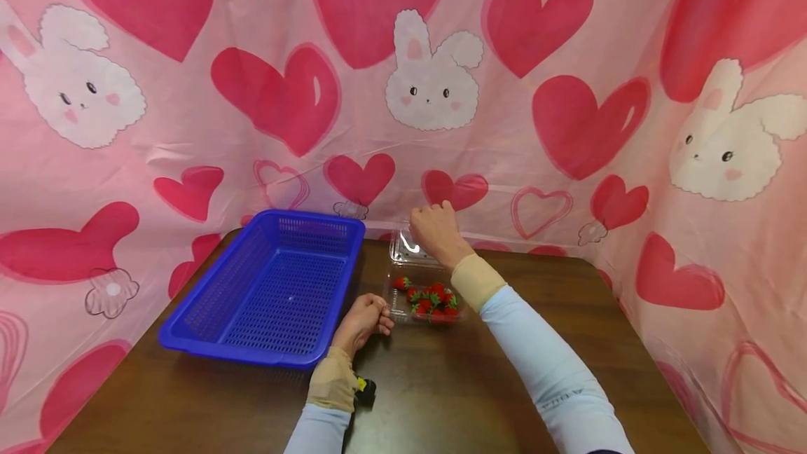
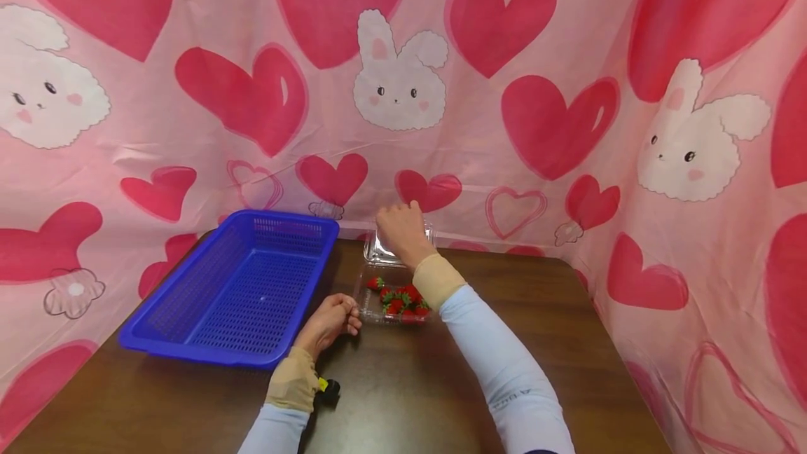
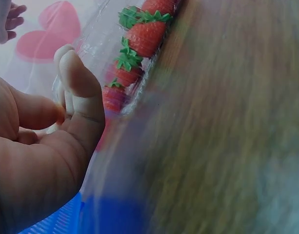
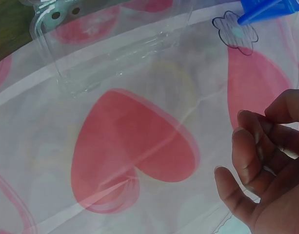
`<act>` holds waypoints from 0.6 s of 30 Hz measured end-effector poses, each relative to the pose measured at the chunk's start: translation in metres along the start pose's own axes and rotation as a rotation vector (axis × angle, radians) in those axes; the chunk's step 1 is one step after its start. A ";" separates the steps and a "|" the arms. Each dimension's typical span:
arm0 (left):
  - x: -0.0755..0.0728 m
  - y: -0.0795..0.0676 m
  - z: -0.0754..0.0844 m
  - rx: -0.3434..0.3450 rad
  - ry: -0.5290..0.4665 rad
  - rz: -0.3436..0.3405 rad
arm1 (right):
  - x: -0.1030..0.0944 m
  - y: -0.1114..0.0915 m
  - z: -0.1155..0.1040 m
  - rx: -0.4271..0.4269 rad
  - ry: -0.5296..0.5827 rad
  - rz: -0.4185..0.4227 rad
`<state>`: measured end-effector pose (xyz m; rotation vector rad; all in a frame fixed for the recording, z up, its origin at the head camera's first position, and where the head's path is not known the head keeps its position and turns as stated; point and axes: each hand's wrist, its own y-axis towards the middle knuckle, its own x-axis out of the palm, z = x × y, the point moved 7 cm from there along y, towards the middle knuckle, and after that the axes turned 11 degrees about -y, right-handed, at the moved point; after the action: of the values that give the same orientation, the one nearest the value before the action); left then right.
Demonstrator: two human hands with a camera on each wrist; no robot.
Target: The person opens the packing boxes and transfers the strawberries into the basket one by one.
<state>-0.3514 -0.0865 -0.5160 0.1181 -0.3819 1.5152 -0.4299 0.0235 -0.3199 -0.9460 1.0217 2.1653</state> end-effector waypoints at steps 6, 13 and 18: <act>-0.007 -0.006 0.005 -0.007 0.030 0.065 | 0.003 -0.010 0.004 -0.001 0.083 0.035; -0.008 -0.009 0.005 0.015 0.107 0.095 | 0.018 -0.016 0.005 -0.013 0.171 0.029; 0.000 -0.027 0.009 0.071 0.325 0.133 | 0.037 -0.019 -0.002 -0.053 0.220 -0.052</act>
<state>-0.3267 -0.0909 -0.5038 -0.1001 -0.0768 1.6474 -0.4372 0.0393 -0.3576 -1.2441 1.0318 2.0882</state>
